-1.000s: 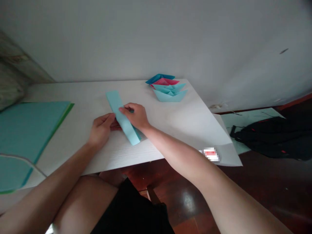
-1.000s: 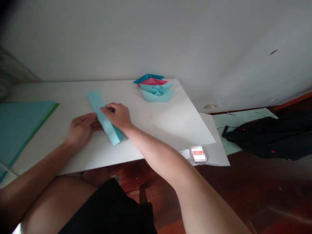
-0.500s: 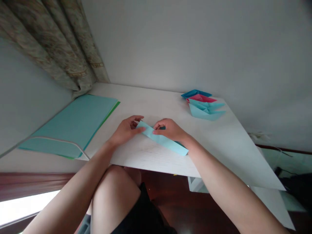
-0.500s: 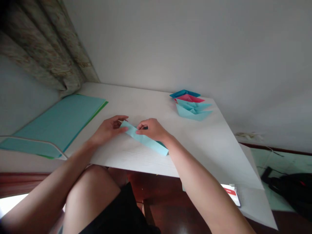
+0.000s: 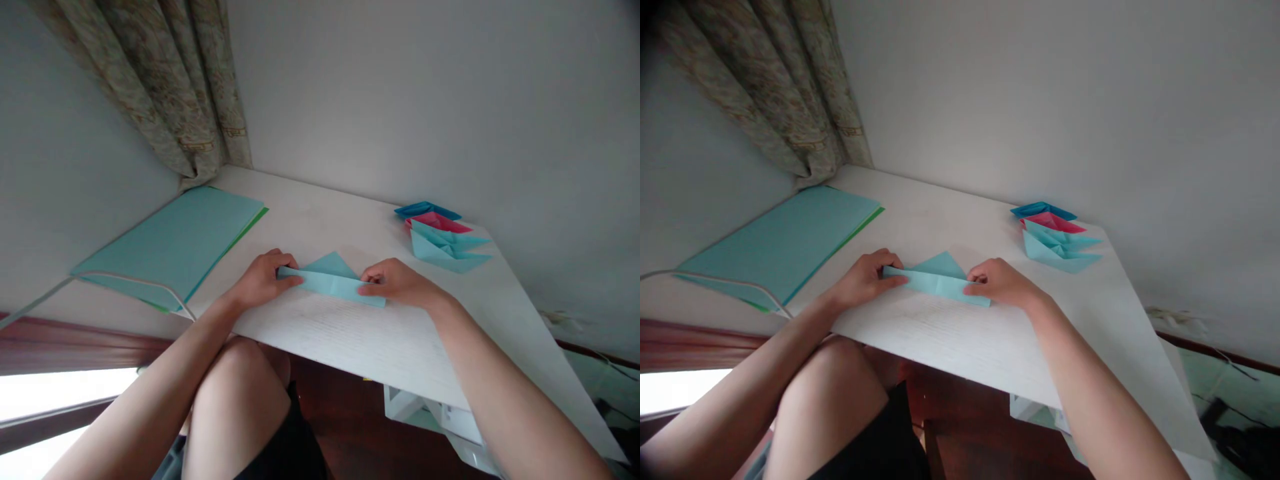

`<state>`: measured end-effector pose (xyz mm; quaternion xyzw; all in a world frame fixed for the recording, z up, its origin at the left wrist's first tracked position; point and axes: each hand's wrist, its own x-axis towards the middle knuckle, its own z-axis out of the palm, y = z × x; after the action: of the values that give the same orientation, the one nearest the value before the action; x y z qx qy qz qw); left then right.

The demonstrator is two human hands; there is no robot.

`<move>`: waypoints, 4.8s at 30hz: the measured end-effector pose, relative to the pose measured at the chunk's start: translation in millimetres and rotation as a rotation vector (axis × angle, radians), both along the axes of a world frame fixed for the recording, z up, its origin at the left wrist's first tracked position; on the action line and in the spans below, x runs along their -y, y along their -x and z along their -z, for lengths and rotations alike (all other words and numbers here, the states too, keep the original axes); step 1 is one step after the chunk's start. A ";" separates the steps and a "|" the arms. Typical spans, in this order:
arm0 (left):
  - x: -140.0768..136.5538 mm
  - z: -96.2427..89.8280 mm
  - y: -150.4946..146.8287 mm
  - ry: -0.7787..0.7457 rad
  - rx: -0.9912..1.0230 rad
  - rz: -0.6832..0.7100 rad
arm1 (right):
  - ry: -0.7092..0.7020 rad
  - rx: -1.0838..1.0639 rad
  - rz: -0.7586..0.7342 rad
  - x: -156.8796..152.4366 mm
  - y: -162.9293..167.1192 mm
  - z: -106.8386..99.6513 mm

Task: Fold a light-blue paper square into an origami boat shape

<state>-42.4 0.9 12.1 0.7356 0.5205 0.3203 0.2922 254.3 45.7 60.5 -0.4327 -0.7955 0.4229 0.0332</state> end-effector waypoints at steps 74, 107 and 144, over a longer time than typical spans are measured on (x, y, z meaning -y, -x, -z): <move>7.1 -3.6 11.4 -0.287 -0.121 0.423 | -0.335 0.114 0.194 14.2 -1.0 19.3; -5.0 7.9 -33.4 -0.450 -0.356 0.661 | -0.430 -0.018 0.149 1.6 -9.7 24.0; -10.7 5.6 -4.2 -0.215 -0.287 0.022 | -0.378 0.146 0.154 7.7 -14.0 18.2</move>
<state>-38.3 11.6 6.5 0.8065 0.5115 0.2625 0.1378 268.3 37.9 42.3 -0.5077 -0.8255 0.2299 0.0884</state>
